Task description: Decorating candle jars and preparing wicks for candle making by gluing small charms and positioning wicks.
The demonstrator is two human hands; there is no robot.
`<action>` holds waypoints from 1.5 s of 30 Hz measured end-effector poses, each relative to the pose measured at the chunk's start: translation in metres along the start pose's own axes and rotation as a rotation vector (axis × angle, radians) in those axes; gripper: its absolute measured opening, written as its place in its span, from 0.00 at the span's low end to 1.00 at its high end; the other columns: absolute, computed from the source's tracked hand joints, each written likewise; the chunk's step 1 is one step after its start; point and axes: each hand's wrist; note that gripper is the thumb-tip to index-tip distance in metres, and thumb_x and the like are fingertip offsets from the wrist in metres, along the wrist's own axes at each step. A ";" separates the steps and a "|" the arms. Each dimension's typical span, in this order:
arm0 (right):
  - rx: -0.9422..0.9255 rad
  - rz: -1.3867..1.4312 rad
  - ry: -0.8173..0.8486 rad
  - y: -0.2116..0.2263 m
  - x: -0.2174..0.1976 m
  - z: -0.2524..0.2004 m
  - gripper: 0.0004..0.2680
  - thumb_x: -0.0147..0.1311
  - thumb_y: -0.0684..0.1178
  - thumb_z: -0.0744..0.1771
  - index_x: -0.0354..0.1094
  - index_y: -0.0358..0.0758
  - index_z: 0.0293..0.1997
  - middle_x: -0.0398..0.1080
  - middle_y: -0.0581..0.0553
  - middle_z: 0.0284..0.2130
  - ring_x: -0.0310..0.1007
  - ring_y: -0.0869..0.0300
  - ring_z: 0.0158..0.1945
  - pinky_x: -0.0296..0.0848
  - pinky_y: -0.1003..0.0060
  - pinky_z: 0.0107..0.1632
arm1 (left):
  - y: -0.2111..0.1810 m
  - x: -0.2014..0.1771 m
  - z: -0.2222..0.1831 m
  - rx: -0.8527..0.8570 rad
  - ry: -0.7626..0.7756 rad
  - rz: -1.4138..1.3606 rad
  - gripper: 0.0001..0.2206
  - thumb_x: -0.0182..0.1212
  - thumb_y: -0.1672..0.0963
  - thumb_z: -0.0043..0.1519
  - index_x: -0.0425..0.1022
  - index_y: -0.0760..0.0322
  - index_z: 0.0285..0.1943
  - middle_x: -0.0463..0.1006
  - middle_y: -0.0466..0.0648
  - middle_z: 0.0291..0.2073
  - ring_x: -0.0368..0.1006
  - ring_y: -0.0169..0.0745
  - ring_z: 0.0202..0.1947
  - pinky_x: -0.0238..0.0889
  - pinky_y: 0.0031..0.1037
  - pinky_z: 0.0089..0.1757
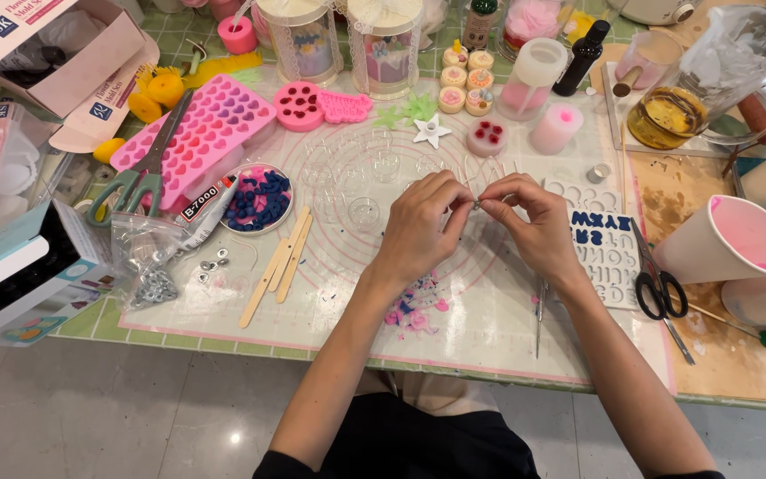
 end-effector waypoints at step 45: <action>0.037 -0.378 -0.240 0.142 -0.132 -0.082 0.10 0.52 0.42 0.71 0.70 0.36 0.58 0.76 0.48 0.47 0.76 0.65 0.51 0.75 0.68 0.55 | 0.003 0.033 0.011 -0.334 0.245 -0.130 0.02 0.65 0.62 0.58 0.78 0.69 0.37 0.76 0.46 0.28 0.70 0.34 0.26 0.64 0.25 0.32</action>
Point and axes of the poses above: each hand's wrist, its own z-axis towards the middle knuckle, its own x-axis out of the palm, y = z × x
